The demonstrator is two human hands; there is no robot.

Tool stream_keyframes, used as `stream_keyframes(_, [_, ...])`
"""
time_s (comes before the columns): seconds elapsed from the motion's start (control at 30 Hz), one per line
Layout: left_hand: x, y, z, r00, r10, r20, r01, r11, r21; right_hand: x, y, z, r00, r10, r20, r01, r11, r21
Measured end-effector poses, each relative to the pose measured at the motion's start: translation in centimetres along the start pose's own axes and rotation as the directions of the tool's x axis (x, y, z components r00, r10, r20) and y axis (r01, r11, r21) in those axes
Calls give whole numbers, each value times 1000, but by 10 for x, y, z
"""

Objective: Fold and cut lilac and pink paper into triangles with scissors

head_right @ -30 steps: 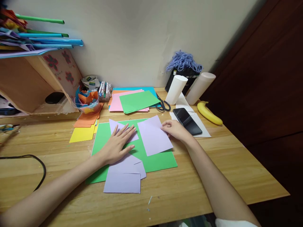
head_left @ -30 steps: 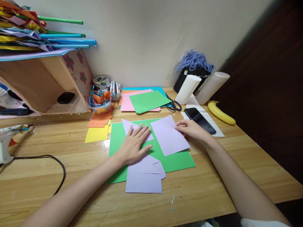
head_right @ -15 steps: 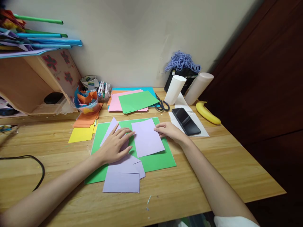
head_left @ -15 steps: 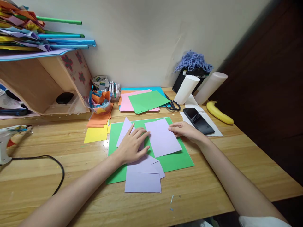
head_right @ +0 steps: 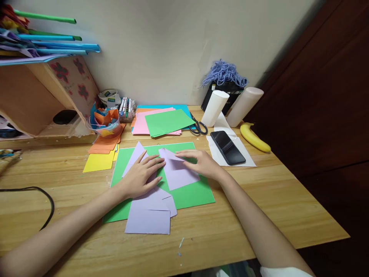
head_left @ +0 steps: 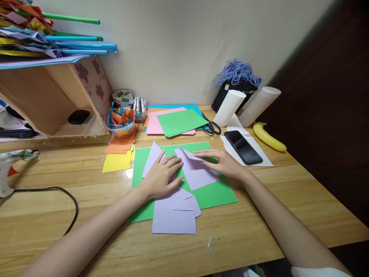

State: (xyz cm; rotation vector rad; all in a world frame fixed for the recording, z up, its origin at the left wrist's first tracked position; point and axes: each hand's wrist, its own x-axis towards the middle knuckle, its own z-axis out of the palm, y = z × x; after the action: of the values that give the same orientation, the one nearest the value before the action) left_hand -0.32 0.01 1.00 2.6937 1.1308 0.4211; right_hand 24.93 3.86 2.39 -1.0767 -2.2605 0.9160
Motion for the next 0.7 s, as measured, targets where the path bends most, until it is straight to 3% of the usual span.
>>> stream_keyframes(0.17, [1, 1, -1, 1000, -6, -20, 5, 1000, -3, -1, -2, 0, 994, -50, 97, 58, 995, -77])
stream_keyframes(0.7, [1, 1, 0, 997, 1, -71, -1, 1000, -3, -2, -5, 3, 980, -115, 161, 150, 963, -224])
